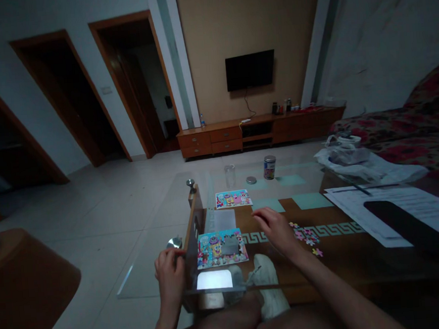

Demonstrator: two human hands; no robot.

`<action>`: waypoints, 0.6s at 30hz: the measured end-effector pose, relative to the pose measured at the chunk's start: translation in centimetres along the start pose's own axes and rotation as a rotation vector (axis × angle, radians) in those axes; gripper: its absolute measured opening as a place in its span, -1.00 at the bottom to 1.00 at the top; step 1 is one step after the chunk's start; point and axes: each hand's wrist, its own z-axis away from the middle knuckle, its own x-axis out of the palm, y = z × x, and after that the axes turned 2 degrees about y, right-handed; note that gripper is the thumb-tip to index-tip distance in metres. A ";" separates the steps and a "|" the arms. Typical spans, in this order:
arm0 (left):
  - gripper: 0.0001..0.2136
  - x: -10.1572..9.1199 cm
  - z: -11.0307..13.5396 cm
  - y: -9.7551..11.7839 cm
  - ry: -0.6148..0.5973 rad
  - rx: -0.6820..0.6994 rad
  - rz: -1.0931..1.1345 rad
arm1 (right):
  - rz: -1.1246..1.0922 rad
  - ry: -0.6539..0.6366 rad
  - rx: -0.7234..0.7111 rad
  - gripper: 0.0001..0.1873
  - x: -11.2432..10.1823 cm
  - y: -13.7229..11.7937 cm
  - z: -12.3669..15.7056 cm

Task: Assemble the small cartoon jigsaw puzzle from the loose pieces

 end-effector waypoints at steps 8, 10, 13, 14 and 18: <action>-0.85 -0.1 0.9 0.8 -0.170 -0.073 -0.081 | -0.023 0.072 0.187 -0.70 -2.9 6.1 4.7; -0.83 0.0 1.2 1.1 -0.176 -0.055 -0.089 | -0.024 0.062 0.186 -0.69 -3.2 7.2 5.4; -0.81 0.3 1.7 1.5 -0.153 -0.005 -0.137 | -0.028 0.051 0.186 -0.68 -3.6 8.0 5.6; -0.81 0.4 1.9 1.6 -0.133 0.012 -0.160 | -0.032 0.050 0.186 -0.68 -3.6 8.1 5.6; -0.77 1.1 2.6 2.2 -0.064 0.070 -0.218 | -0.048 0.062 0.191 -0.67 -3.8 8.2 5.5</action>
